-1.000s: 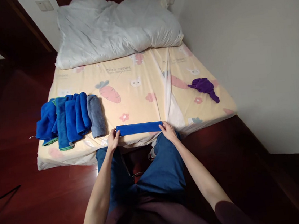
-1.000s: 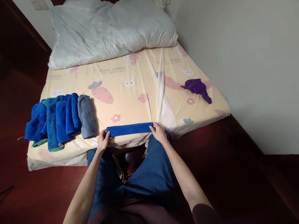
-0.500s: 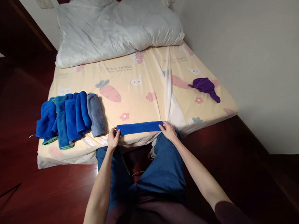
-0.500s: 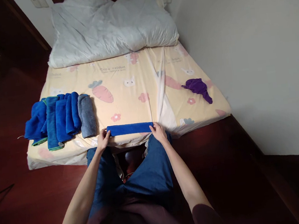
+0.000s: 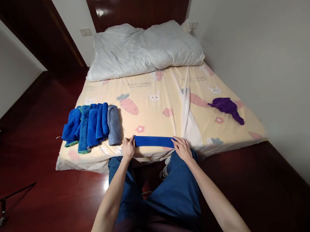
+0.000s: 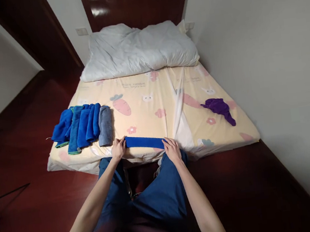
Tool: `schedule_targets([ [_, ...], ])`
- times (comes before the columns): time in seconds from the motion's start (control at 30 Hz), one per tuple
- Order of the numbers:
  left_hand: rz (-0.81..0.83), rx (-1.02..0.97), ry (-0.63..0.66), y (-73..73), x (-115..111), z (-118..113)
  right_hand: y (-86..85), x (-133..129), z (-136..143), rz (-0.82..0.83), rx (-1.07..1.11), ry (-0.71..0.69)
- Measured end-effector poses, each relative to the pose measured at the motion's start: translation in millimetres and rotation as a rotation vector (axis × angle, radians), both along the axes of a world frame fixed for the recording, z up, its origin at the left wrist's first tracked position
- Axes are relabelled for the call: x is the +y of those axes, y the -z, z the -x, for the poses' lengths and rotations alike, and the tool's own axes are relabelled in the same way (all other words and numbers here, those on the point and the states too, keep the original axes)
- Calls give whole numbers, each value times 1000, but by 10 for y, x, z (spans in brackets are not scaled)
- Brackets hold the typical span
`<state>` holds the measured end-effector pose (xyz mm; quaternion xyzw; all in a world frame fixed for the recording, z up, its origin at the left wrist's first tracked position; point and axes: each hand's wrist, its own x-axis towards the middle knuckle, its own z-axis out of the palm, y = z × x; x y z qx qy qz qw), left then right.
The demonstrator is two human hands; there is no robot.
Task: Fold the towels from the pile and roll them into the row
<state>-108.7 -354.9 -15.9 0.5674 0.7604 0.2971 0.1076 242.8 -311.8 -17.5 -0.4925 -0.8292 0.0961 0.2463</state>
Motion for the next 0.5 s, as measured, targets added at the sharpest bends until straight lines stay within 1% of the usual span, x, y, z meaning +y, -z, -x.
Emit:
schedule_targets([
  [0.07,28,-16,-12,-75,0,3,35,7,2,15,11,16],
  [0.13,6,-52,-64,-143,-58,-15,60,10,-5,33,13,23],
  [0.2,-46,-140,-149,-171,-203,-78,63,9,-18,47,15,21],
  [0.23,-54,-218,-197,-165,-305,-130,53,9,-22,51,15,18],
  [0.3,20,-447,-265,-119,-533,-282,6,7,-12,44,24,28],
  [0.37,156,-754,-283,-64,-716,-484,-72,7,49,20,47,41],
  [0.43,234,-1093,-285,-50,-783,-705,-158,4,173,-14,73,24],
  [0.5,222,-1404,-321,-105,-717,-900,-215,-5,342,-37,70,-31],
])
